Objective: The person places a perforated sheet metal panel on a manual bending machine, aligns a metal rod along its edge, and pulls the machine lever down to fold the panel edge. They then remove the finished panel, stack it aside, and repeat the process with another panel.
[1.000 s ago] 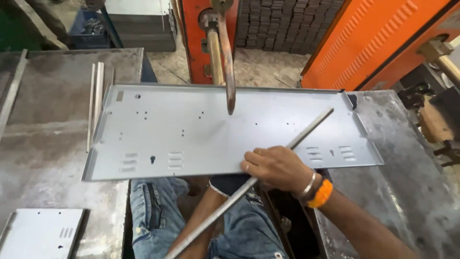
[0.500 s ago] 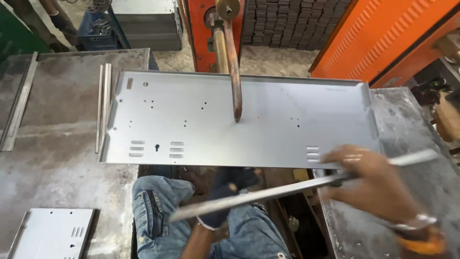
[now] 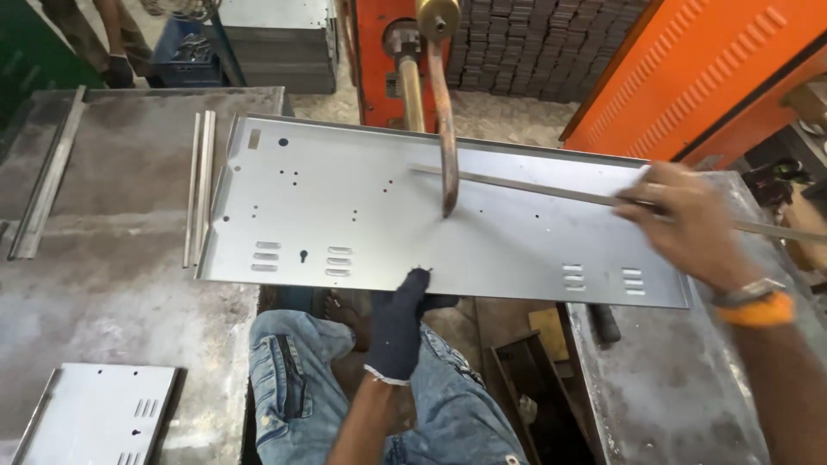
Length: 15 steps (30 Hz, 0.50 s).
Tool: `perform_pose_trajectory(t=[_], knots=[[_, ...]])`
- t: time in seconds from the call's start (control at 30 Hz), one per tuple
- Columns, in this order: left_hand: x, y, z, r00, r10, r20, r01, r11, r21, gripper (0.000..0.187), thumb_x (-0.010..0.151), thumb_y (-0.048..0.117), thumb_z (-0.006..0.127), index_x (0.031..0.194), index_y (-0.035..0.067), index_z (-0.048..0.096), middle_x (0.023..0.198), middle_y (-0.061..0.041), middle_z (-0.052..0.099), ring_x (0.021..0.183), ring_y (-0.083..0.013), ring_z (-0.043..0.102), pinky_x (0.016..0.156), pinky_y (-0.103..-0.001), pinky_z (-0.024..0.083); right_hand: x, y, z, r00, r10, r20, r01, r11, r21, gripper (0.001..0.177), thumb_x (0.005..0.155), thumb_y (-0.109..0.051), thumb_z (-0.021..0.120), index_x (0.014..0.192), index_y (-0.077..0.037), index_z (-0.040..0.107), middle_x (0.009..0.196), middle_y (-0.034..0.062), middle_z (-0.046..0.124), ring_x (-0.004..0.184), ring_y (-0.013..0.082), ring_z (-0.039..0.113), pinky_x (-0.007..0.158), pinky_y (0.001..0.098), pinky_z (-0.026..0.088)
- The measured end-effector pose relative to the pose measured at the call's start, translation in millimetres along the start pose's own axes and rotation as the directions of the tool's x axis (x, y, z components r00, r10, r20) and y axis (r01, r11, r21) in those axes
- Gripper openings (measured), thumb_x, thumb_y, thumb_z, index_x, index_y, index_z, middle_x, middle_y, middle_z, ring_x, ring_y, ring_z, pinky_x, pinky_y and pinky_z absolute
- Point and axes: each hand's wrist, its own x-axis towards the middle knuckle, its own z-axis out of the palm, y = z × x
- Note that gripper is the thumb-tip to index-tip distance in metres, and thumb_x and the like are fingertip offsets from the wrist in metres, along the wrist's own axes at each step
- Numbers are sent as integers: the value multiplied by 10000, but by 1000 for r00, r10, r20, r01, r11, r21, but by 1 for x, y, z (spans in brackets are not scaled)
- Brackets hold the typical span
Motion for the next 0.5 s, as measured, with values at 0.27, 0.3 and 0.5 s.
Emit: perform_pose_trajectory(t=[0.27,0.3,0.5], knots=[[-6,-18,5,996,-14,-83,10,999,-49,269,922,90,666,1125,-86,660,982,-122,713,845,-238,739,754,-398,658,88,-88,98,990,-130,-46,138,957,254,168,821,-207,844,833,-73,744,849,36,719,799,216,651,866,427,411],[-6,-18,5,996,-5,-93,0,999,-49,269,922,90,666,1125,-86,660,982,-122,713,845,-238,739,754,-398,658,93,-87,104,989,-143,-45,149,954,259,168,821,-207,844,833,-73,744,849,36,719,799,216,651,866,427,411],[-4,-26,2,997,-49,-56,43,993,-106,256,917,87,701,1095,-94,670,969,-114,701,817,-224,726,721,-395,648,129,-75,116,880,-302,-365,298,952,-70,429,652,-288,852,937,8,726,992,211,674,927,362,643,830,394,405]])
